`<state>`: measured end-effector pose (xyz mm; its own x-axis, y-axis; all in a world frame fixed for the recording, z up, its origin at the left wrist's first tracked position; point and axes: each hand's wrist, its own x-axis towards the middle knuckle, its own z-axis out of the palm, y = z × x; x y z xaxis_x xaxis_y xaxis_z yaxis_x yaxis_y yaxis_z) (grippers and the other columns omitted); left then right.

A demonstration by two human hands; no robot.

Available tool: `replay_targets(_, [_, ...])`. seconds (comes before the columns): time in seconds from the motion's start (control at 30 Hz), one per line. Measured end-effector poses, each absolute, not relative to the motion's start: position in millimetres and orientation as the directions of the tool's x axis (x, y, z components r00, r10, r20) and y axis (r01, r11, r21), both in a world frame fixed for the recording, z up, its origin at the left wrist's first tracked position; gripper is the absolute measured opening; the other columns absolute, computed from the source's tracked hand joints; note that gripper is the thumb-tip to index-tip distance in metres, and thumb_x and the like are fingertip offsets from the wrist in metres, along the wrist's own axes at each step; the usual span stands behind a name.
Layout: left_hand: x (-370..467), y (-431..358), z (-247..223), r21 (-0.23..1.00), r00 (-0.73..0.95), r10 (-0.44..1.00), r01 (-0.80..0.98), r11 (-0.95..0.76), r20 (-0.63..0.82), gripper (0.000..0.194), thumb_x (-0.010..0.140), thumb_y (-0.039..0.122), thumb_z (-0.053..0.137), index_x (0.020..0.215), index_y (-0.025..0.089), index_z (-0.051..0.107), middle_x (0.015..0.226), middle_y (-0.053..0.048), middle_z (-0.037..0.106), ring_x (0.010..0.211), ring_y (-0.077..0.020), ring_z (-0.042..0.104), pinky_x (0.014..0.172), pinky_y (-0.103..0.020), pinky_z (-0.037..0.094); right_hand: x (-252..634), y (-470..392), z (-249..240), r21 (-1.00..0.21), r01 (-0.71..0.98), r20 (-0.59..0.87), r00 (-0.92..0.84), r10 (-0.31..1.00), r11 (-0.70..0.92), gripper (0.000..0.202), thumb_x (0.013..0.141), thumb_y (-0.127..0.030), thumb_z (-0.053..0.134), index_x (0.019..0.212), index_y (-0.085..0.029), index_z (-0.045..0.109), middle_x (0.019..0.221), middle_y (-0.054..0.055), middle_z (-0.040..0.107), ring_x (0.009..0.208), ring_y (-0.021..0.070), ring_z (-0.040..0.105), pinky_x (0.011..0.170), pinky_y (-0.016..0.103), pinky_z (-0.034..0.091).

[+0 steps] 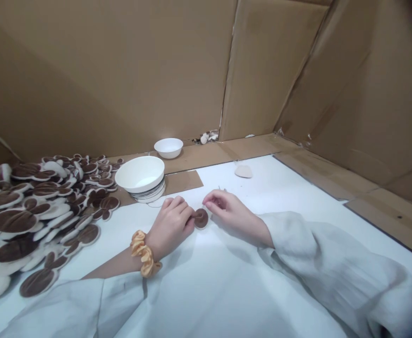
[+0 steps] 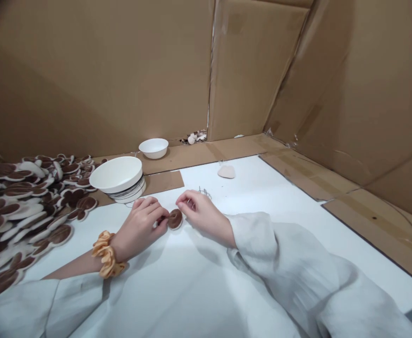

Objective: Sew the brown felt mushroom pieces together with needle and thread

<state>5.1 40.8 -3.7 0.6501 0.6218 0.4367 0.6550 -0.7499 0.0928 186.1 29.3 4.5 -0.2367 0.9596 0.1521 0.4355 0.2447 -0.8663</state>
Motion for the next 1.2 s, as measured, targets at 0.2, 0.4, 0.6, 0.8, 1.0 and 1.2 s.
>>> replay_targets(0.2, [1,41,4,0.327,0.621,0.747,0.673,-0.664,0.238,0.017,0.077,0.014,0.051,0.086,0.021,0.064,0.076,0.000,0.062,0.086,-0.0184,0.046,0.081,-0.036,0.031,179,21,1,-0.725,0.604,0.111,-0.372,0.922,0.331,0.019,0.080,-0.012,0.041,0.075,-0.016,0.059,0.078,0.002,0.059,0.070,0.0113,0.052,0.066,0.024,0.040])
replay_targets(0.4, [2,38,6,0.401,0.584,0.793,0.694,-0.598,0.173,0.016,0.077,0.017,0.049,0.080,0.021,0.064,0.072,-0.001,0.060,0.084,-0.0191,0.044,0.078,-0.036,0.032,171,22,2,-0.679,0.617,0.133,-0.431,0.892,0.399,0.023,0.084,-0.013,0.040,0.075,-0.015,0.061,0.079,0.004,0.057,0.075,0.0122,0.052,0.071,0.025,0.039])
replay_targets(0.6, [4,38,7,0.358,0.583,0.794,0.714,-0.602,0.171,0.015,0.075,0.014,0.048,0.064,0.017,0.057,0.067,-0.002,0.059,0.082,-0.0194,0.045,0.075,-0.035,0.034,166,22,2,-0.617,0.637,0.143,-0.487,0.862,0.462,0.025,0.087,-0.016,0.039,0.081,-0.017,0.063,0.079,0.004,0.057,0.075,0.0132,0.053,0.069,0.025,0.038])
replay_targets(0.8, [5,39,9,0.353,0.615,0.771,0.693,-0.629,0.167,0.018,0.074,0.011,0.047,0.066,0.018,0.061,0.065,-0.002,0.060,0.080,-0.0197,0.047,0.074,-0.035,0.034,165,20,8,-0.523,0.723,0.093,-0.478,0.873,0.451,0.026,0.087,-0.014,0.036,0.079,-0.015,0.061,0.079,0.006,0.055,0.069,0.0127,0.052,0.065,0.025,0.038])
replay_targets(1.0, [6,39,11,0.346,0.629,0.761,0.687,-0.639,0.156,0.023,0.075,0.010,0.045,0.077,0.020,0.065,0.068,-0.002,0.062,0.082,-0.0206,0.047,0.076,-0.037,0.032,172,17,11,-0.467,0.783,0.061,-0.435,0.898,0.411,0.026,0.086,-0.011,0.037,0.074,-0.013,0.060,0.078,0.006,0.055,0.066,0.0121,0.052,0.063,0.024,0.037])
replay_targets(1.2, [7,40,10,0.300,0.646,0.742,0.682,-0.667,0.180,0.023,0.073,0.010,0.048,0.082,0.020,0.067,0.067,-0.003,0.063,0.079,-0.0199,0.048,0.075,-0.038,0.031,181,16,13,-0.455,0.806,0.057,-0.397,0.916,0.378,0.027,0.084,-0.005,0.036,0.072,-0.014,0.058,0.076,0.006,0.057,0.067,0.0121,0.053,0.062,0.024,0.037])
